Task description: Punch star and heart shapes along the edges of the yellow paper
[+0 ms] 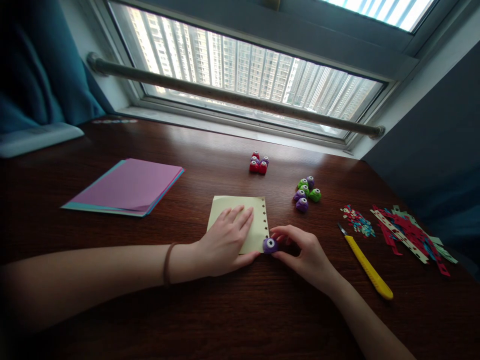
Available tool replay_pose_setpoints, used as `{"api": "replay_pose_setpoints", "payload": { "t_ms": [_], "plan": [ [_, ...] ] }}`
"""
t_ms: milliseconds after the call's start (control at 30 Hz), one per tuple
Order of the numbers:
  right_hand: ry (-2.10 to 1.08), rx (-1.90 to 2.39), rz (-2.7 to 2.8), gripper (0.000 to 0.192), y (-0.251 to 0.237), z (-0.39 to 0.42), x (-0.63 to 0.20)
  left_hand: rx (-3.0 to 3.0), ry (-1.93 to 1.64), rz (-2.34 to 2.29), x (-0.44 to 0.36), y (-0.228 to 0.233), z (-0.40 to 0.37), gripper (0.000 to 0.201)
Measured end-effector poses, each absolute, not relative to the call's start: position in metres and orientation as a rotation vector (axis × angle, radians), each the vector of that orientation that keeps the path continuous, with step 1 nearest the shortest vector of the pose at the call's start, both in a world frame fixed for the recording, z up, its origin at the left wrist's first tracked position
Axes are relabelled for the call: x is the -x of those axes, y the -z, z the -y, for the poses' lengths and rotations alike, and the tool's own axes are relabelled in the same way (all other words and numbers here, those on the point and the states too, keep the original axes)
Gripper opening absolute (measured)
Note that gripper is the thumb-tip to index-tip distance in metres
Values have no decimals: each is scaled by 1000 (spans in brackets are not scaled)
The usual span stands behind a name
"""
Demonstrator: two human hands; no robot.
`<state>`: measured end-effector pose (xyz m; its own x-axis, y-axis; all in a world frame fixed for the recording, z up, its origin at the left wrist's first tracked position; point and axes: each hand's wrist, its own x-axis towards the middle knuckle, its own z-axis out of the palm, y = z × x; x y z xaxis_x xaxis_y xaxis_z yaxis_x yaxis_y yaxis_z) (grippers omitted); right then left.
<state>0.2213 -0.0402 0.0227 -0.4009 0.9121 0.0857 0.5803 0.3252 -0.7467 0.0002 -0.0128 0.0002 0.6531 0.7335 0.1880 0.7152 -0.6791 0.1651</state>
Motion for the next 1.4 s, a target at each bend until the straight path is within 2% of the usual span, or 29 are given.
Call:
{"api": "replay_pose_setpoints", "payload": {
  "t_ms": [1067, 1233, 1400],
  "plan": [
    [-887, 1283, 2103, 36, -22, 39, -220, -2817, -373, -1184, -1, 1, 13, 76],
    [-897, 1263, 2081, 45, -20, 38, -221, -2903, -398, -1109, 0, -6, 14, 72],
    [-898, 1241, 2037, 63, -14, 37, -224, -3020, -438, -887, 0, -11, 15, 64]
  ]
}}
